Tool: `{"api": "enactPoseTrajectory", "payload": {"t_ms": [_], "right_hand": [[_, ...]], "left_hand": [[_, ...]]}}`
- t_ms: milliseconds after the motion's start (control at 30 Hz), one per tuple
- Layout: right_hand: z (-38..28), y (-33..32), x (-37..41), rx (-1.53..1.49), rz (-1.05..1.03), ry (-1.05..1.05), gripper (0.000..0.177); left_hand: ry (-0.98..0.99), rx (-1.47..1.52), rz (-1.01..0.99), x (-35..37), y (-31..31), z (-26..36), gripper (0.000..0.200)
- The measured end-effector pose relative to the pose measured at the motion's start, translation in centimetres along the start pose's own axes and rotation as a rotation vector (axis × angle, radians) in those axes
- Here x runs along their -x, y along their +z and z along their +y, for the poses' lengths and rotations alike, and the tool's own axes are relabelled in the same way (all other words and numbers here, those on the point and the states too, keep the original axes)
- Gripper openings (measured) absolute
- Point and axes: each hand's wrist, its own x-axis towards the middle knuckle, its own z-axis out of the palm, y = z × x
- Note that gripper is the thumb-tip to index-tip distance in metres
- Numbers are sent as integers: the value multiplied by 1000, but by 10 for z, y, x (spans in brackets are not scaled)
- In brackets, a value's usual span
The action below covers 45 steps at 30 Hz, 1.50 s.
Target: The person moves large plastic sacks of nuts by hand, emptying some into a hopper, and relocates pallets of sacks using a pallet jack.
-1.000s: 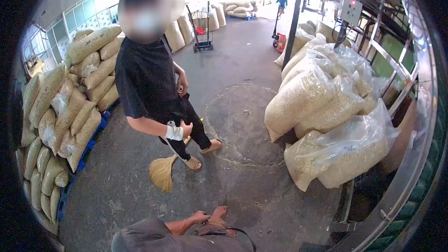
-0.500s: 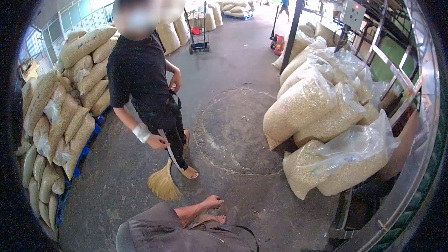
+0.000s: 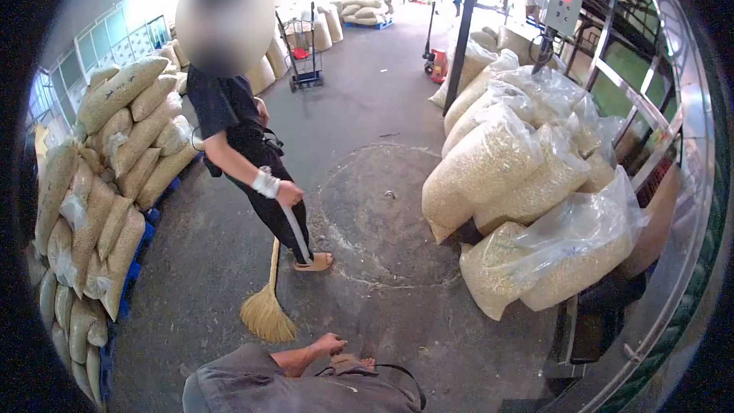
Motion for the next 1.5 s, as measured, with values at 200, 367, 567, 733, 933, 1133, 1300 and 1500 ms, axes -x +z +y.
{"api": "enactPoseTrajectory", "payload": {"t_ms": [200, 367, 567, 733, 933, 1133, 1300, 1500], "right_hand": [[14, 3, 10, 5, 8, 11, 41], [45, -4, 24, -1, 22, 14, 44], [87, -13, 30, -82, -117, -88, 38], [60, -15, 88, -222, -22, 52, 31], [183, -22, 35, -308, 112, -47, 17], [225, -27, 38, -126, 183, 118, 22], [205, -26, 46, -53, 121, 108, 25], [140, -24, 36, 111, 57, 53, 29]], "left_hand": [[7, 24, 43, -5, -9, -7, 38], [1, 57, 59, 11, -1, 0, 36], [-22, 78, 80, 55, 9, 8, 34], [-48, 70, 105, 69, 28, -29, 36], [-61, -3, 53, 107, 49, -55, 39], [-37, -20, 30, 126, 68, -97, 39], [-113, -91, 52, 144, 65, -88, 44], [-66, -201, 144, 130, 44, -106, 52]]}}
